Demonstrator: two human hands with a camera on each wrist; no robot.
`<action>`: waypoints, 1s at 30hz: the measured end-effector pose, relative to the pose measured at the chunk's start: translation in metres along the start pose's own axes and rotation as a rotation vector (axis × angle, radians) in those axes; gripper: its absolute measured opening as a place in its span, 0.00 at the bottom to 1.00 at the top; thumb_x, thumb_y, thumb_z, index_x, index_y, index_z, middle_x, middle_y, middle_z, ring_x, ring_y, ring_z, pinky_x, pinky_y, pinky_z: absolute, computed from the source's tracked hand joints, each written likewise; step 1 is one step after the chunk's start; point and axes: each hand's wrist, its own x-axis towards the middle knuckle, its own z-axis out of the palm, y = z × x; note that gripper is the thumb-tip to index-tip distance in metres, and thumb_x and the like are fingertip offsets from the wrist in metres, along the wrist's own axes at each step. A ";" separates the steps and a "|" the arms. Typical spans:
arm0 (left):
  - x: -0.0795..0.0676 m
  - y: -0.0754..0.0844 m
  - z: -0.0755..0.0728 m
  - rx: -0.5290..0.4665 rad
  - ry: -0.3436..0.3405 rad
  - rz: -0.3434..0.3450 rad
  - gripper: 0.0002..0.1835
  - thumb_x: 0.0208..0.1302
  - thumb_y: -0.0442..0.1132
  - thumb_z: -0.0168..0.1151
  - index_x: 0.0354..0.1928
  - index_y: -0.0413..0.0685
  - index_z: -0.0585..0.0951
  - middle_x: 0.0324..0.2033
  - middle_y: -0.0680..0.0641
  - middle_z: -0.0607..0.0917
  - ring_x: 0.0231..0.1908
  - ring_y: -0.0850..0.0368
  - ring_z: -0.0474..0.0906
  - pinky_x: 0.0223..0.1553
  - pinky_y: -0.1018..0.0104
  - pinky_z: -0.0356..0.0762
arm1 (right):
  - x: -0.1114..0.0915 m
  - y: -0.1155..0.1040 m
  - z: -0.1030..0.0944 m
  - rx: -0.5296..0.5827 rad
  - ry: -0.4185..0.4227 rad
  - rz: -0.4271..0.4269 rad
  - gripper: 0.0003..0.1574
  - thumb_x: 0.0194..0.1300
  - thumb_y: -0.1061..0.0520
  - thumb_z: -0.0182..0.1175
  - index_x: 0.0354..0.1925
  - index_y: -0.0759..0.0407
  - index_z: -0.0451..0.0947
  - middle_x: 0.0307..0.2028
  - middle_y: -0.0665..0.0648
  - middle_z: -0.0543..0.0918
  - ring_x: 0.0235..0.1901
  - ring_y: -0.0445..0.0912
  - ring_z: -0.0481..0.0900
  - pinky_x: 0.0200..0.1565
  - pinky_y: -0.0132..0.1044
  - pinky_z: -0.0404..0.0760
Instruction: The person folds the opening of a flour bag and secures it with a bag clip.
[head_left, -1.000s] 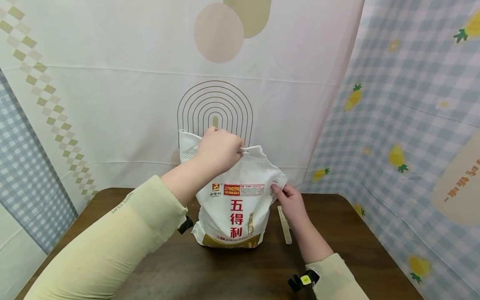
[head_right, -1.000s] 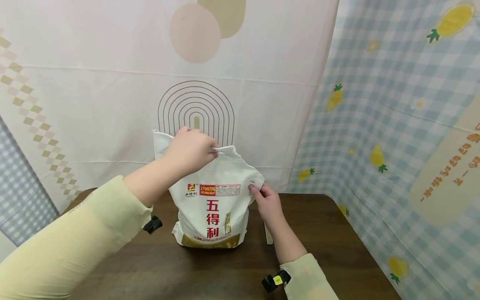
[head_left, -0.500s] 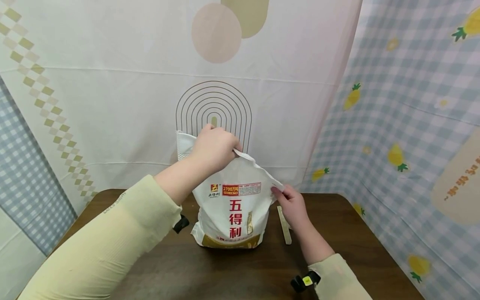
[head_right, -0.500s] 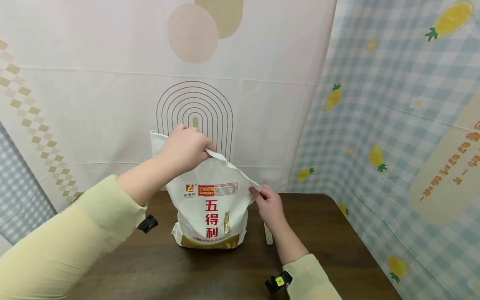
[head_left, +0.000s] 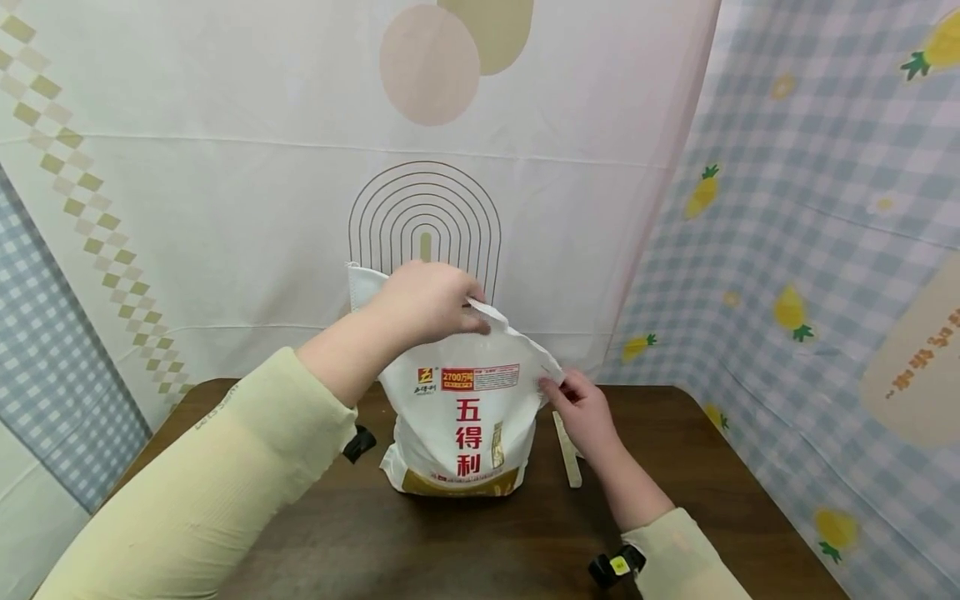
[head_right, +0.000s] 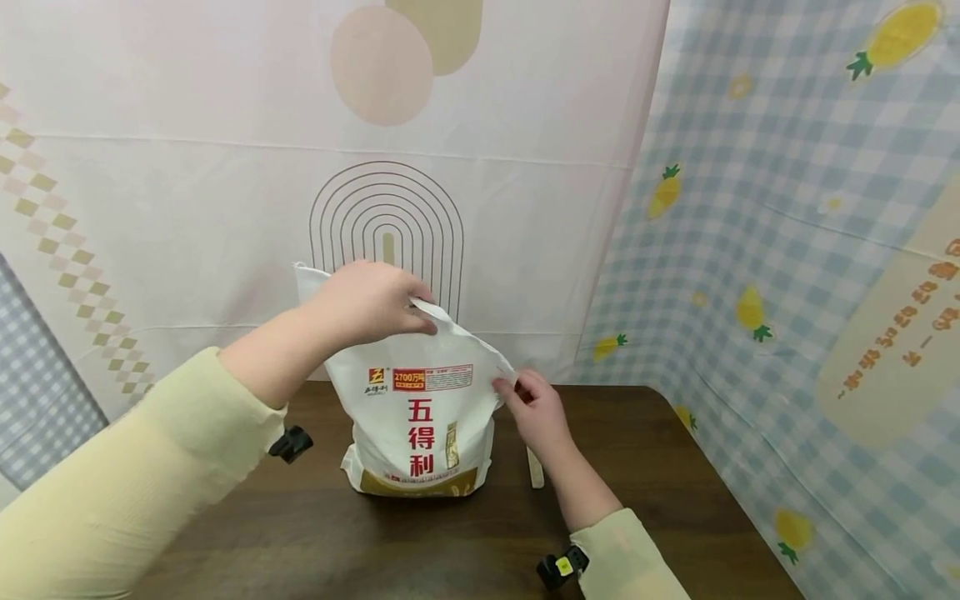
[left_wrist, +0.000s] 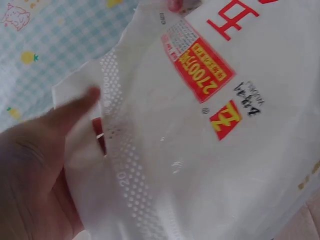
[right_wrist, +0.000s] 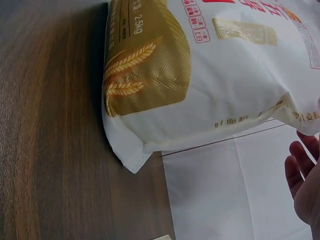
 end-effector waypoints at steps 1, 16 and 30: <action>-0.001 0.001 -0.001 -0.002 -0.015 -0.003 0.19 0.58 0.66 0.65 0.42 0.64 0.87 0.37 0.62 0.86 0.37 0.61 0.79 0.46 0.53 0.74 | -0.002 -0.001 -0.001 0.017 -0.008 0.016 0.13 0.69 0.55 0.63 0.41 0.65 0.83 0.34 0.53 0.78 0.33 0.40 0.75 0.36 0.31 0.77; 0.004 0.020 -0.006 0.002 -0.048 -0.126 0.24 0.67 0.68 0.51 0.36 0.60 0.85 0.31 0.58 0.84 0.35 0.57 0.78 0.52 0.49 0.68 | 0.014 -0.014 -0.009 0.226 -0.056 0.209 0.38 0.79 0.41 0.41 0.52 0.76 0.76 0.39 0.51 0.82 0.38 0.42 0.78 0.46 0.35 0.77; -0.001 0.008 -0.003 0.120 -0.027 -0.099 0.16 0.62 0.56 0.66 0.48 0.58 0.86 0.42 0.56 0.87 0.41 0.57 0.80 0.50 0.53 0.67 | 0.032 -0.032 0.003 0.156 -0.179 0.290 0.31 0.77 0.46 0.50 0.62 0.69 0.73 0.62 0.67 0.74 0.64 0.57 0.69 0.66 0.53 0.66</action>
